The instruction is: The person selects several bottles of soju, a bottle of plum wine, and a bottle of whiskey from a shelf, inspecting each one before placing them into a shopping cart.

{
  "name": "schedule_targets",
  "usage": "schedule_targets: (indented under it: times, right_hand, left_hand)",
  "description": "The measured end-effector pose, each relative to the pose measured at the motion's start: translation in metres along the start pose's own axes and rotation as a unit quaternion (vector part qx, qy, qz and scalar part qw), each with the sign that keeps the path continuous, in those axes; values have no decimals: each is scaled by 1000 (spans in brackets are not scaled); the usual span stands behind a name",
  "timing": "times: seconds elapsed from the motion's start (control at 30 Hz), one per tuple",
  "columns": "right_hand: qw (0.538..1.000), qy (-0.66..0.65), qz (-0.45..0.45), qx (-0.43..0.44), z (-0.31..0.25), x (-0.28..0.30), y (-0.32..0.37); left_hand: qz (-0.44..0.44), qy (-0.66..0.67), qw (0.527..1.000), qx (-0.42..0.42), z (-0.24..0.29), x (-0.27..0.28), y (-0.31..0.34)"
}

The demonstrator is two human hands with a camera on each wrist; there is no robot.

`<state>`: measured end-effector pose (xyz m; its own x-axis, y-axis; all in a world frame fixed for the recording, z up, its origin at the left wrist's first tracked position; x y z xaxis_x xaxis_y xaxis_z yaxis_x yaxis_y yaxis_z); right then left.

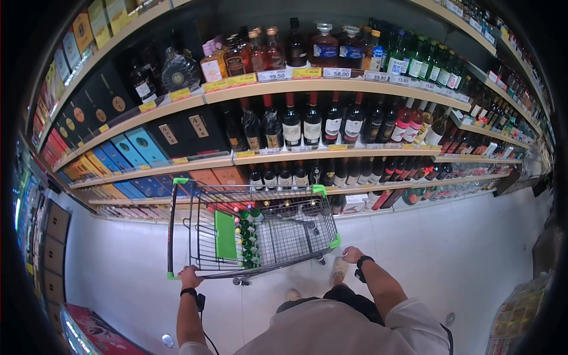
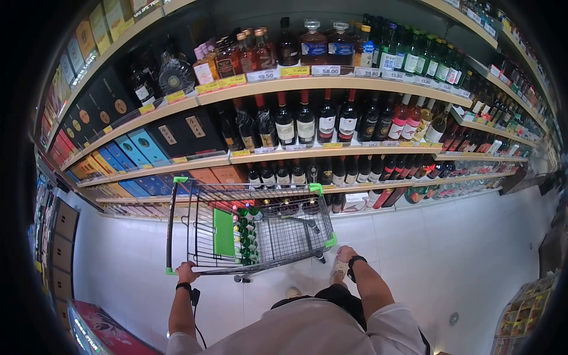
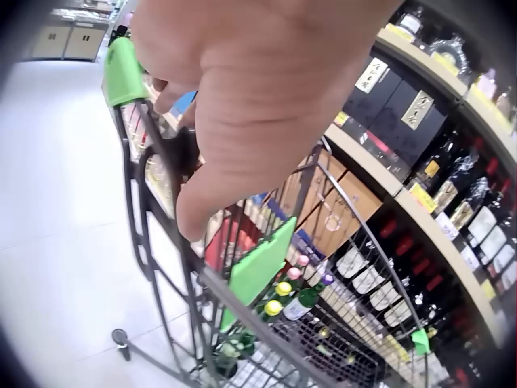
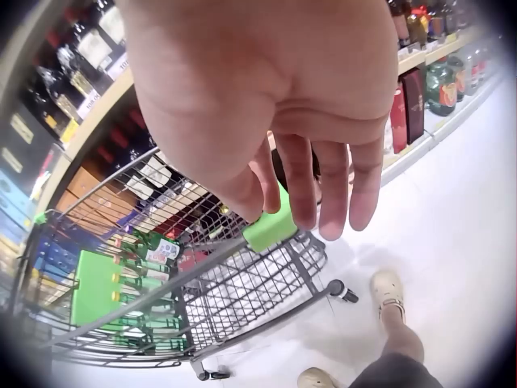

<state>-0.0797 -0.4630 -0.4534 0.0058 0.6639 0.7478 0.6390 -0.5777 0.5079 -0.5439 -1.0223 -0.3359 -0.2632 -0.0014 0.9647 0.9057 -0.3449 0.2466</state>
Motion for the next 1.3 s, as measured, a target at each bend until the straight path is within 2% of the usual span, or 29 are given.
schedule_targets:
  times: [0.03, 0.07, 0.13, 0.17, 0.23, 0.37, 0.4, 0.5, 0.63, 0.8, 0.93, 1.03, 1.17, 1.3]
  right_hand:
    - [1000, -2, -6, 11, -4, 13, -1]
    - [997, -76, -4, -27, -4, 26, -5]
    - [996, -76, 22, 30, -8, 56, -25]
    - [994, -77, 37, 62, -11, 72, -38]
    - [992, -55, 64, 97, -23, 113, -53]
    - [956, -48, 141, 251, -55, 204, -74]
    - [962, -40, 122, 241, -60, 225, -82]
    - [972, -64, 92, 207, -82, 299, -84]
    - [929, -102, 170, 311, -105, 398, -69]
    - [875, -205, 264, 350, -125, 526, -30]
    - [811, -261, 379, 362, -124, 606, -16]
    - [765, -283, 448, 367, -129, 653, -14]
    - [736, -221, 530, 358, -144, 700, -21]
    - [694, -128, 606, 367, -159, 722, -21]
  left_hand:
    - [7, -49, 998, 29, 17, 14, 9]
    - [33, -59, 997, 32, 34, 22, 11]
    - [119, 30, 992, 14, 62, 21, 3]
    - [166, 75, 983, 6, 86, 39, 6]
    - [202, 151, 968, -10, 143, 60, 15]
    - [295, 305, 899, -107, 254, 88, 10]
    - [328, 336, 873, -130, 284, 102, 15]
    - [283, 447, 840, -123, 362, 134, 27]
    - [301, 485, 806, -154, 449, 185, 58]
    - [215, 596, 749, -193, 529, 210, 86]
    - [208, 583, 749, -237, 568, 210, 89]
    - [164, 617, 736, -227, 589, 209, 85]
    - [126, 659, 703, -236, 616, 221, 90]
    - [113, 666, 695, -245, 632, 221, 92]
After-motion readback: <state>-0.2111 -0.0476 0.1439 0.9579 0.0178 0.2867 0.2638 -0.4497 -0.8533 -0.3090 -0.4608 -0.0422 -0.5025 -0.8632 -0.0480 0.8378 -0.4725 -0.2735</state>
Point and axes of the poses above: each hand's wrist, its own y-axis away from the middle knuckle, its own x-axis out of the back of the hand, z = x × y, the point moved 7 cm from there along -y, towards the middle knuckle, and after that the axes turned 8 degrees about z, right-handed, at the moved point
